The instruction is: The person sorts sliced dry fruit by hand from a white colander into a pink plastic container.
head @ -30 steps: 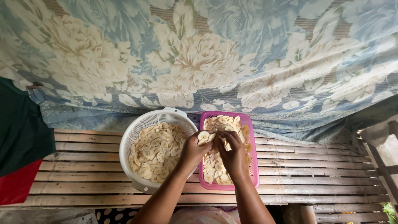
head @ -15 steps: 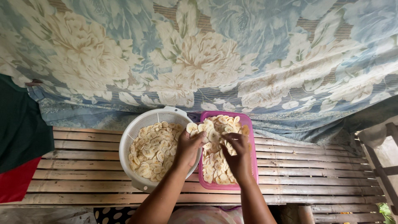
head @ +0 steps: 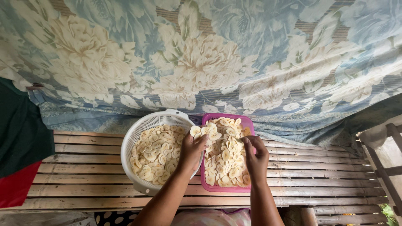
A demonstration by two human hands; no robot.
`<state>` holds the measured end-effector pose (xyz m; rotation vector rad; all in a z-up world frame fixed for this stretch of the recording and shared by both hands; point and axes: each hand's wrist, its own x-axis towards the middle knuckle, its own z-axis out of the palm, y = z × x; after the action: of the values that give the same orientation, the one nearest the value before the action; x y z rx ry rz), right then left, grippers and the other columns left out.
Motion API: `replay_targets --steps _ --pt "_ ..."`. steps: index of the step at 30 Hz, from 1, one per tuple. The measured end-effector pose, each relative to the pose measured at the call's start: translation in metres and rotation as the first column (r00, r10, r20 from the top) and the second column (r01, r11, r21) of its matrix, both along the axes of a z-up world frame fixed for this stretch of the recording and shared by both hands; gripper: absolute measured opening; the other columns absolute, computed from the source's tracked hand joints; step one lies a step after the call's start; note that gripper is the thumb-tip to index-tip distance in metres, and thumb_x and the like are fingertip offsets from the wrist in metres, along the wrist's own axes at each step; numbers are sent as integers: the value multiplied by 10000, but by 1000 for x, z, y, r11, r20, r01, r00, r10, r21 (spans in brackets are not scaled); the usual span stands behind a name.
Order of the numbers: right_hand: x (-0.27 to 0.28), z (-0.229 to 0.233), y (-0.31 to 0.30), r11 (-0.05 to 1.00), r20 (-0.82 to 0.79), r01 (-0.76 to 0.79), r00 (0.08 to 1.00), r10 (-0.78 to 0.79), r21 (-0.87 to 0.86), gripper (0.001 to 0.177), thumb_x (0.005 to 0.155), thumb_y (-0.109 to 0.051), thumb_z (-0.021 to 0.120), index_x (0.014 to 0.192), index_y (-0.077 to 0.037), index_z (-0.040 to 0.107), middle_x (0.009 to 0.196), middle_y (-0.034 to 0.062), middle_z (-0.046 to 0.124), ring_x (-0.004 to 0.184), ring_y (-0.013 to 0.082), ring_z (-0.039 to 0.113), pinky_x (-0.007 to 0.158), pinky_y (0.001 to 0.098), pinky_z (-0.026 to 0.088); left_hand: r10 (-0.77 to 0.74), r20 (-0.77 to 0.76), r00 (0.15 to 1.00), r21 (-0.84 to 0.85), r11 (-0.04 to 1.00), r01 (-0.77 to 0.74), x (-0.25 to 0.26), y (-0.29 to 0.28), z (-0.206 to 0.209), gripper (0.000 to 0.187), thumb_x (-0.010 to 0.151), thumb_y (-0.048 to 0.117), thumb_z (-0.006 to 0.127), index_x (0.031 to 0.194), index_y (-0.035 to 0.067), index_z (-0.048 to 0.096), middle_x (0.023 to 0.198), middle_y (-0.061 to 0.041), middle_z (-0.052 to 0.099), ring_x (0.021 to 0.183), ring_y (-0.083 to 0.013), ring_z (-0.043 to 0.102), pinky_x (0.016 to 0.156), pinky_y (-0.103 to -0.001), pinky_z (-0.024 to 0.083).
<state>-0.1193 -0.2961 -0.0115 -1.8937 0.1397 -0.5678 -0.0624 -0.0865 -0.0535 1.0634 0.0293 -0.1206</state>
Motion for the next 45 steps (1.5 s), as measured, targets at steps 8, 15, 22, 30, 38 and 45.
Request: replay_targets --steps 8,15,22,30,38,45 --pt "-5 41 43 832 183 -77 960 210 -549 257 796 -46 787 1049 -90 790 1088 121 710 989 259 666 821 338 563 -98 12 995 -4 995 98 -3 -8 6 176 954 86 636 1111 7 646 970 -89 723 833 -136 709 762 -298 628" --pt "0 15 18 950 179 -120 968 177 -289 139 910 -18 735 1039 -67 747 1083 53 734 1015 187 720 868 287 582 -141 41 989 52 989 139 -10 -4 18 280 952 54 619 1219 -26 647 1073 -117 736 900 -139 704 795 -319 608" --pt "-2 15 -1 919 151 -34 983 102 -394 154 840 -50 813 990 -74 786 1046 78 719 993 207 693 842 296 582 -200 -11 980 -18 980 200 -4 -6 7 283 951 74 574 1217 -7 629 1118 -106 742 1021 -174 733 907 -342 628" --pt "0 63 60 742 214 -55 941 262 -668 368 794 -74 819 1154 -96 744 1093 61 735 975 252 700 795 402 527 -200 -2 980 -93 976 199 3 -20 -29 167 1016 100 612 999 -63 583 992 -167 688 897 -228 734 791 -355 634" --pt "14 35 54 842 281 -42 933 226 -538 285 884 5 723 1159 -69 731 1086 83 745 957 243 725 814 348 578 -259 -26 965 -155 955 252 -5 -8 14 221 971 134 579 1131 19 678 1047 -94 730 936 -183 717 877 -384 619" --pt "16 18 6 991 105 -23 994 37 -130 142 972 -23 677 1083 -24 765 1064 81 760 914 173 724 814 283 559 -284 -16 959 -356 898 260 3 1 19 178 929 100 636 1083 17 666 1092 -142 755 1024 -248 758 919 -469 637"
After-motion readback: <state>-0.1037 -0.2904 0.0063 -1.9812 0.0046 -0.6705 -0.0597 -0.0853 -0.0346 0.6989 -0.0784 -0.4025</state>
